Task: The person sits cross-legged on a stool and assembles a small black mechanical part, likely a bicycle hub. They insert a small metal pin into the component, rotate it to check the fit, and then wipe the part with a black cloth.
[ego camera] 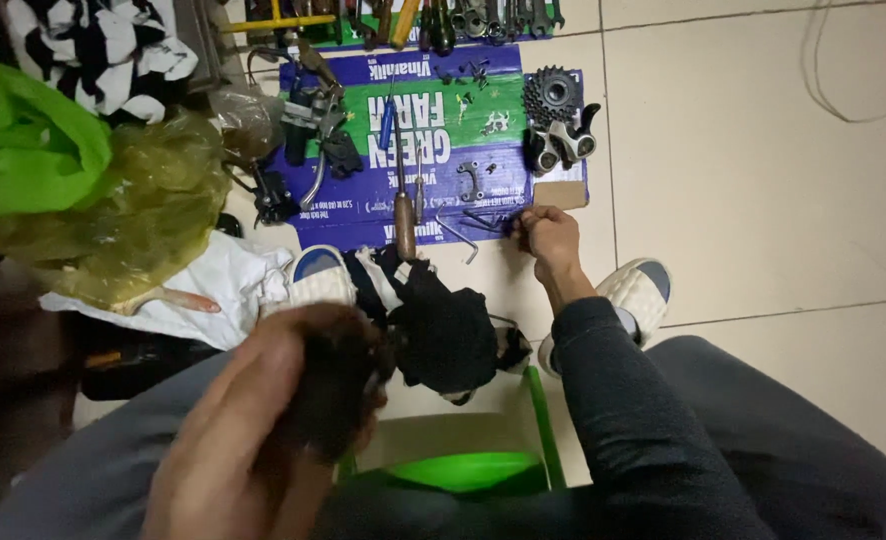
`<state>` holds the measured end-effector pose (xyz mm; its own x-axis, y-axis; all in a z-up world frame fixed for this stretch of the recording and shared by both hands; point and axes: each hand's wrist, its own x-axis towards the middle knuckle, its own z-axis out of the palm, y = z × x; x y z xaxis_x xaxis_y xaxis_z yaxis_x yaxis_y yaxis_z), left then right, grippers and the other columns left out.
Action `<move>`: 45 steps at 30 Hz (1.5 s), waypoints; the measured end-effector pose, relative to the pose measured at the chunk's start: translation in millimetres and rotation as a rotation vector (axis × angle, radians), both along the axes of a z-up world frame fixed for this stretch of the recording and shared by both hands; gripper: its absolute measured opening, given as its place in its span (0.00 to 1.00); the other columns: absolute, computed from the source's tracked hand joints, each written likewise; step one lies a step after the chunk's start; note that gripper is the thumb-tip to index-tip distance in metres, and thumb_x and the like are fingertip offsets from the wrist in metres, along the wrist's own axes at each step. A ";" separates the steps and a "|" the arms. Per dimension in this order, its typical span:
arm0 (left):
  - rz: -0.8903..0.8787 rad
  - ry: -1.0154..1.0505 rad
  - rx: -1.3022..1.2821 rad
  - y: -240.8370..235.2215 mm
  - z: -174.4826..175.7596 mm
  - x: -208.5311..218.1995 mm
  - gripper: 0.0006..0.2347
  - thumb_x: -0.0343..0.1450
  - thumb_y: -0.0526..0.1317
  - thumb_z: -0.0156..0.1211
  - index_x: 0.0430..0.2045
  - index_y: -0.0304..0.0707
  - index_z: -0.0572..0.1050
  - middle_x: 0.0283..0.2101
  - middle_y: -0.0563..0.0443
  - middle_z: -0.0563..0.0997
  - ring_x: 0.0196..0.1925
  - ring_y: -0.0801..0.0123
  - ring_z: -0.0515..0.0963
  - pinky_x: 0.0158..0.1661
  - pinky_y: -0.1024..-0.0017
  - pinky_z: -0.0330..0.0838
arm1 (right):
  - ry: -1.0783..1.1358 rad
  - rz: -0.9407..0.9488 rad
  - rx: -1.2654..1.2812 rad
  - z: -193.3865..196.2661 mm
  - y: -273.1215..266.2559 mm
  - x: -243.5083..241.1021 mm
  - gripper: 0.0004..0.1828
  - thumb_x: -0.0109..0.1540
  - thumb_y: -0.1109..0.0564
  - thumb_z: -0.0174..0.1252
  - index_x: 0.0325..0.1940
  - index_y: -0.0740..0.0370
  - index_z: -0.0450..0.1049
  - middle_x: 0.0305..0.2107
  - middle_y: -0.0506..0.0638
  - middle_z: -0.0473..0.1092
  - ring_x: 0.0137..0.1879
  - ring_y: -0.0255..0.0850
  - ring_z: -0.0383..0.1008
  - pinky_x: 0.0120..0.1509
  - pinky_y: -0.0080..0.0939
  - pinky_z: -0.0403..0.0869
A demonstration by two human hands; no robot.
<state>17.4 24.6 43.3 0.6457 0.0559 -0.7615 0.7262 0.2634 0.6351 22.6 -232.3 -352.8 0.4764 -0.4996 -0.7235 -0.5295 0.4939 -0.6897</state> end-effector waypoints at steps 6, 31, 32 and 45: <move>-0.146 -0.057 -0.025 42.9 -32.7 -5.0 0.25 0.69 0.50 0.56 0.43 0.18 0.81 0.37 0.22 0.89 0.30 0.45 0.86 0.25 0.61 0.75 | 0.069 0.161 -0.216 -32.0 -7.4 18.4 0.04 0.61 0.62 0.57 0.33 0.60 0.77 0.24 0.47 0.71 0.28 0.36 0.67 0.30 0.35 0.67; -0.755 -0.564 0.111 108.0 -101.0 6.7 0.22 0.64 0.48 0.68 0.45 0.30 0.76 0.45 0.39 0.90 0.54 0.57 0.90 0.58 0.61 0.79 | 0.117 0.616 -0.754 -27.6 -2.3 32.3 0.13 0.67 0.50 0.54 0.51 0.54 0.79 0.36 0.58 0.78 0.49 0.58 0.78 0.52 0.59 0.72; -0.769 -0.578 0.105 109.1 -100.1 7.7 0.22 0.65 0.49 0.68 0.45 0.31 0.76 0.45 0.39 0.89 0.54 0.57 0.90 0.58 0.61 0.79 | 0.134 0.591 -0.732 -14.2 5.1 27.9 0.14 0.68 0.50 0.53 0.51 0.55 0.79 0.36 0.60 0.78 0.49 0.59 0.78 0.53 0.60 0.72; -0.030 0.190 0.225 24.2 -1.4 14.0 0.26 0.63 0.41 0.43 0.46 0.15 0.78 0.44 0.16 0.87 0.36 0.24 0.83 0.32 0.41 0.72 | -0.084 0.815 -0.932 14.8 113.1 -89.0 0.25 0.57 0.34 0.65 0.35 0.59 0.81 0.27 0.57 0.74 0.36 0.53 0.74 0.39 0.53 0.70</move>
